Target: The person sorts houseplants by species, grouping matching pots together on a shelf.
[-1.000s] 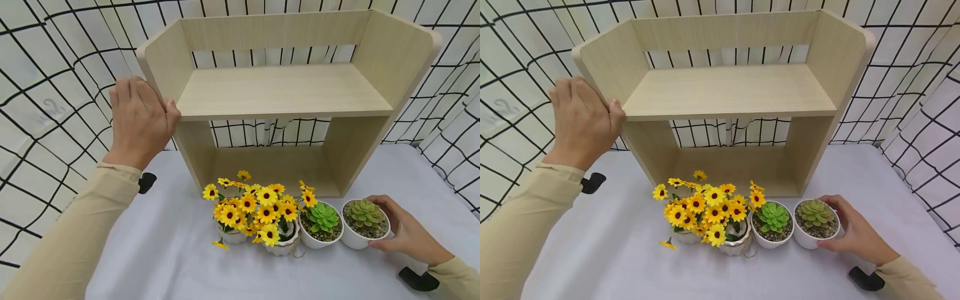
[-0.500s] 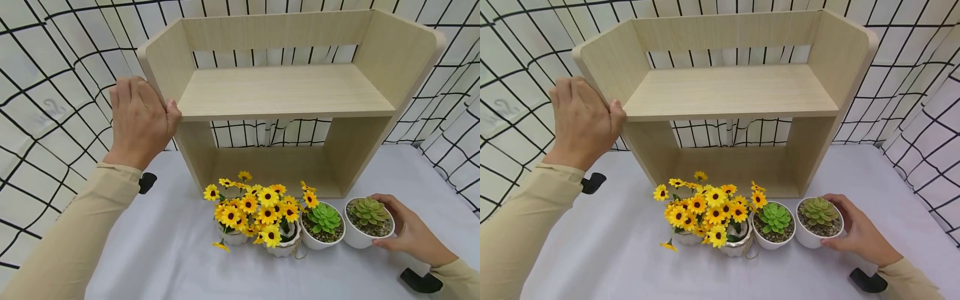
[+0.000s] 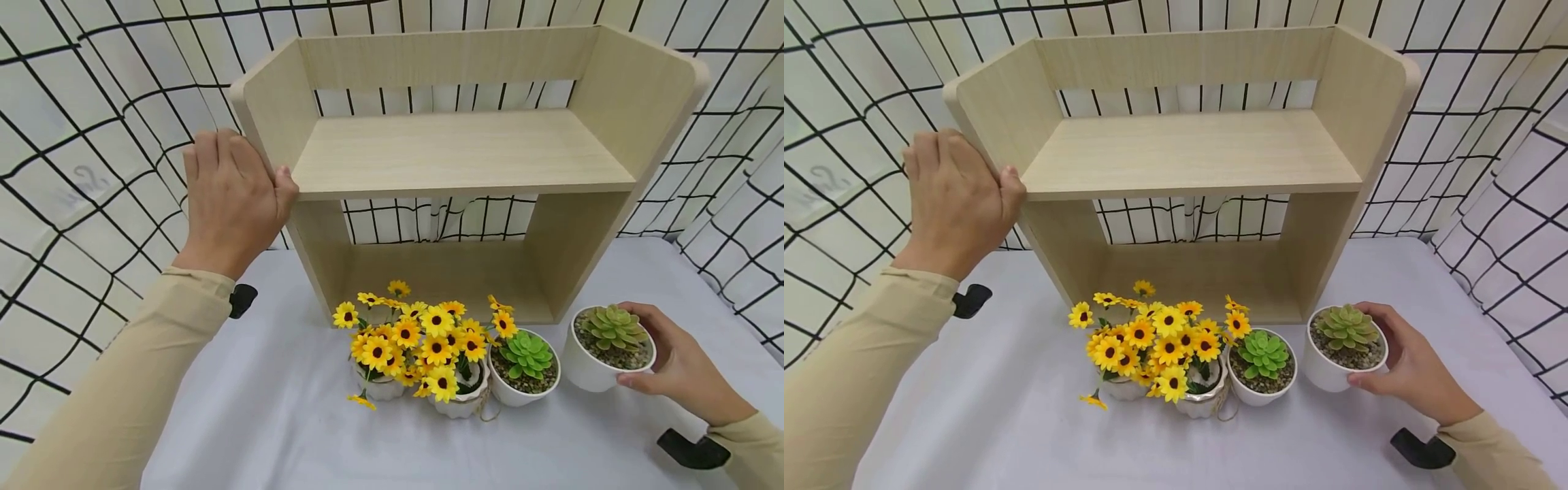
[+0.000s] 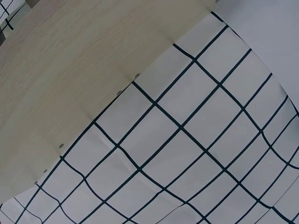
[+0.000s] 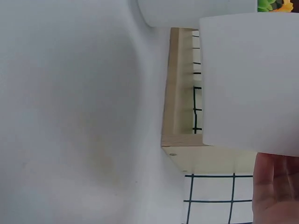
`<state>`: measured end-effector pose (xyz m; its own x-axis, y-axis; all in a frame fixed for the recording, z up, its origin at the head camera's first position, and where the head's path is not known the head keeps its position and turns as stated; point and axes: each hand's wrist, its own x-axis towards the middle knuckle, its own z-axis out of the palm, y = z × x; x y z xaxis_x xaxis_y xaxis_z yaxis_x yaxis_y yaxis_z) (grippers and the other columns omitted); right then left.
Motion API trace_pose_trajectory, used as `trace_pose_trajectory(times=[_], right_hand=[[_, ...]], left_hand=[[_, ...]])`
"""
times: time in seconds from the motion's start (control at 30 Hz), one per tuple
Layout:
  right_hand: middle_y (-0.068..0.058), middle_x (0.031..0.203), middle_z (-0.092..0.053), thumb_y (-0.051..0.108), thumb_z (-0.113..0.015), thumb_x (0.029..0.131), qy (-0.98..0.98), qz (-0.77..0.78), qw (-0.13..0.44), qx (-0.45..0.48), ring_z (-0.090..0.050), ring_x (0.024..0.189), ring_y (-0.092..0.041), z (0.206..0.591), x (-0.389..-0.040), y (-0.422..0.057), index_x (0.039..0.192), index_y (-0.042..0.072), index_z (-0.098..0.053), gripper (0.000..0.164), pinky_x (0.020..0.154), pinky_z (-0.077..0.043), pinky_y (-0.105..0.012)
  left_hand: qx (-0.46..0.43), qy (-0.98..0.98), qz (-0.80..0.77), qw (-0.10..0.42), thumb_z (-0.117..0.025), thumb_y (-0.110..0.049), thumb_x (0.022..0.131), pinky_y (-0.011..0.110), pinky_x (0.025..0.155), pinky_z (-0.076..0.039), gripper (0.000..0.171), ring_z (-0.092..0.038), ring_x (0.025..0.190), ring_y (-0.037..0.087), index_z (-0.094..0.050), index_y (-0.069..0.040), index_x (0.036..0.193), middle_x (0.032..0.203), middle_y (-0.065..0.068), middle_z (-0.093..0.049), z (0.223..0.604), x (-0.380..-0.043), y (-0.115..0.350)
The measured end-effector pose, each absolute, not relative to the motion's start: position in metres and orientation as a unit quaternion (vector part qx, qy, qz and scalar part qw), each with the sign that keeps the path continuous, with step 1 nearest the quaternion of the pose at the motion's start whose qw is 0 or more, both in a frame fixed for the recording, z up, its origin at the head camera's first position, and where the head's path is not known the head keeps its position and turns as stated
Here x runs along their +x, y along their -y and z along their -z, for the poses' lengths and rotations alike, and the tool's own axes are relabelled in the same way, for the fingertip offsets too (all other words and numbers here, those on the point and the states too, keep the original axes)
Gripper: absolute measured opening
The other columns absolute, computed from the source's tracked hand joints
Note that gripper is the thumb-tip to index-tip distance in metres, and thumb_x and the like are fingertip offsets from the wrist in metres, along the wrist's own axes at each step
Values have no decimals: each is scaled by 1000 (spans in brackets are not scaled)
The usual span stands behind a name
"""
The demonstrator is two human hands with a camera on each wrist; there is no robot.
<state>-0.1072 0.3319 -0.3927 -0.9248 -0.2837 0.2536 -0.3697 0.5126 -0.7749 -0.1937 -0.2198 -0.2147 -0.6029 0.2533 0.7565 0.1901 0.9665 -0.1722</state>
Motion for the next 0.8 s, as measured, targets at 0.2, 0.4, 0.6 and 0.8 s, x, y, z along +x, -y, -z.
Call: trace_pose_trajectory(times=[0.2, 0.4, 0.6, 0.8], right_hand=[[24, 139, -45, -16, -82, 68, 872, -453, 67, 172, -49, 117, 11, 384, -109, -335, 151, 23, -39, 101, 74, -55, -10], [25, 139, -44, -17, -80, 70, 872, -459, 74, 157, -48, 117, 12, 376, -107, -336, 153, 25, -38, 101, 68, -58, -16], [24, 139, -44, -16, -80, 72, 869, -465, 81, 150, -50, 116, 12, 367, -111, -330, 153, 25, -39, 99, 69, -58, -15], [19, 138, -47, -20, -79, 69, 858, -476, 90, 170, -54, 113, 7, 354, -118, -320, 152, 23, -40, 100, 68, -59, -16]], left_hand=[[-124, 893, -41, 431, -21, -35, 104, 54, 86, -26, 53, -35, 103, 45, -40, 14, 108, 102, 32, -43, 216, -193, 219], [-131, 891, -33, 433, -22, -35, 103, 54, 87, -27, 53, -35, 104, 45, -41, 14, 108, 102, 31, -43, 216, -196, 218], [-133, 891, -29, 433, -23, -34, 103, 55, 87, -27, 52, -35, 104, 46, -41, 15, 109, 103, 32, -44, 219, -198, 219], [-139, 883, -13, 449, -25, -34, 102, 55, 87, -26, 51, -35, 102, 47, -41, 15, 108, 103, 34, -44, 220, -199, 221]])
